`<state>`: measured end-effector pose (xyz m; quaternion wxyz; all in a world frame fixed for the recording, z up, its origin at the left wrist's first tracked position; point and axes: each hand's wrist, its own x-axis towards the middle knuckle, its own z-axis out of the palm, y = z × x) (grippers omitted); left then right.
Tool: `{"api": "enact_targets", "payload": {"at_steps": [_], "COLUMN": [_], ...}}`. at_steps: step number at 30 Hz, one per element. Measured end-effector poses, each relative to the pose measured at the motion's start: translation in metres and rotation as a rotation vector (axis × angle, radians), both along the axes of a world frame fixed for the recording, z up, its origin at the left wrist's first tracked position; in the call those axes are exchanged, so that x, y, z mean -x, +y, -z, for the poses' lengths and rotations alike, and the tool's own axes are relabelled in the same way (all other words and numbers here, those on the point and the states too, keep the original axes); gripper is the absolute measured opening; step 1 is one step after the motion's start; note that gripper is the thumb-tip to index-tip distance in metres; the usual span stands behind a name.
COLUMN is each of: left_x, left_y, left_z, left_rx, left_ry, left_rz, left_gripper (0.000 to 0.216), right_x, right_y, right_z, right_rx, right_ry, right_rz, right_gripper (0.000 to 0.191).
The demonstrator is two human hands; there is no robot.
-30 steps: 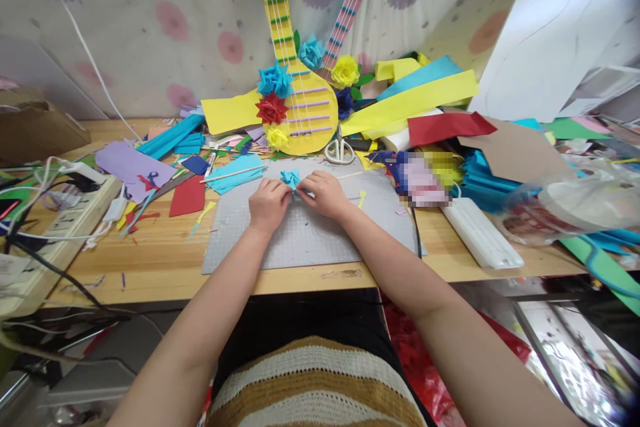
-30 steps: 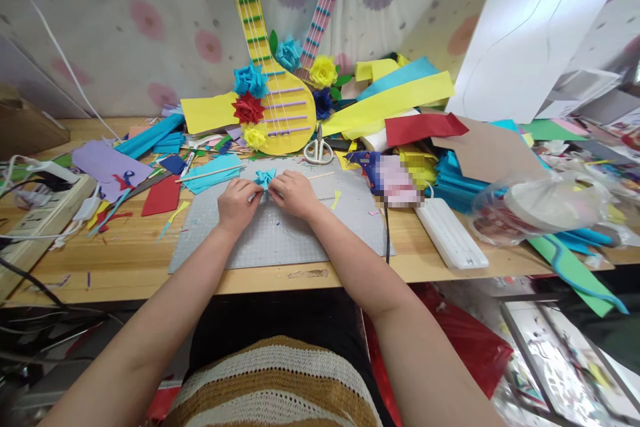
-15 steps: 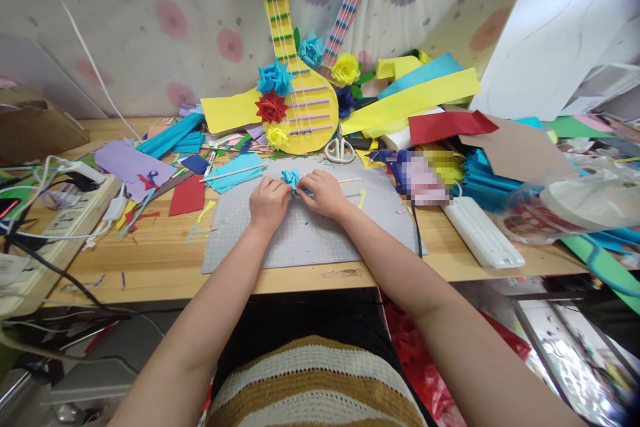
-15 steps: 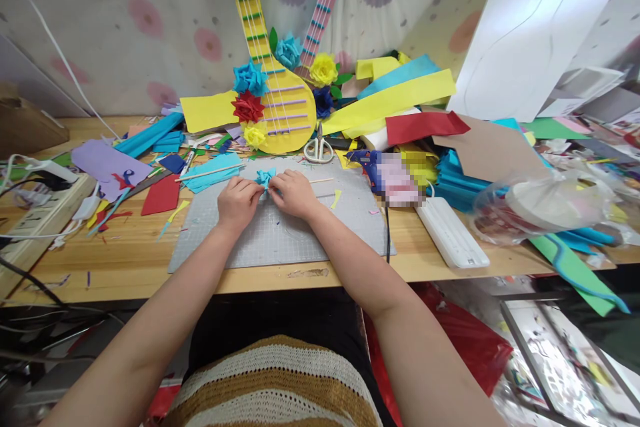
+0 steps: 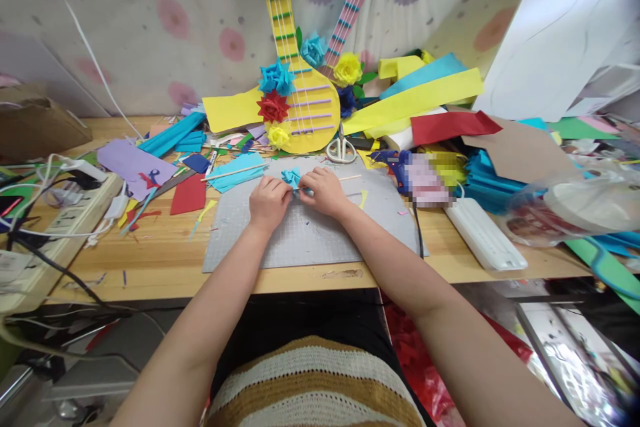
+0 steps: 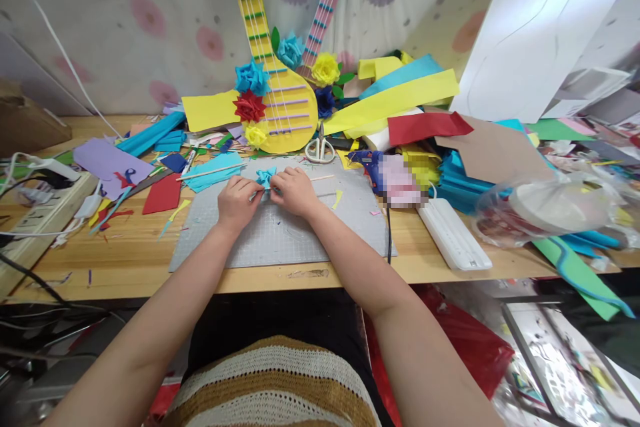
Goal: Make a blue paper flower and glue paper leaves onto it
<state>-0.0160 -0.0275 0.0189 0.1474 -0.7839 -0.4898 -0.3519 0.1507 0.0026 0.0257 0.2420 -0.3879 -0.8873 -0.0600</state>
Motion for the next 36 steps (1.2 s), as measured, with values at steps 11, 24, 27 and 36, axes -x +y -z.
{"api": "enact_targets", "payload": {"at_steps": [11, 24, 27, 36], "left_x": [0.0030, 0.0046, 0.0040, 0.0052], "left_y": [0.0013, 0.0022, 0.0015, 0.0022], "left_z": [0.0019, 0.0019, 0.0016, 0.0011], "left_rx": [0.022, 0.066, 0.064, 0.071], "left_ry": [-0.014, 0.007, 0.006, 0.010], "left_rz": [0.007, -0.009, -0.009, -0.005], "left_gripper": [0.013, 0.014, 0.013, 0.012], "right_x": [0.0010, -0.0036, -0.0011, -0.0030], "right_y": [0.0012, 0.0038, 0.0035, 0.0008], "right_z": [0.0010, -0.0016, -0.0005, -0.0025], "right_rx": [0.011, 0.098, 0.103, 0.153], "right_ry": [0.032, 0.047, 0.067, 0.113], "right_rz": [-0.036, -0.122, -0.093, -0.074], "right_gripper": [0.014, 0.023, 0.023, 0.014]}}
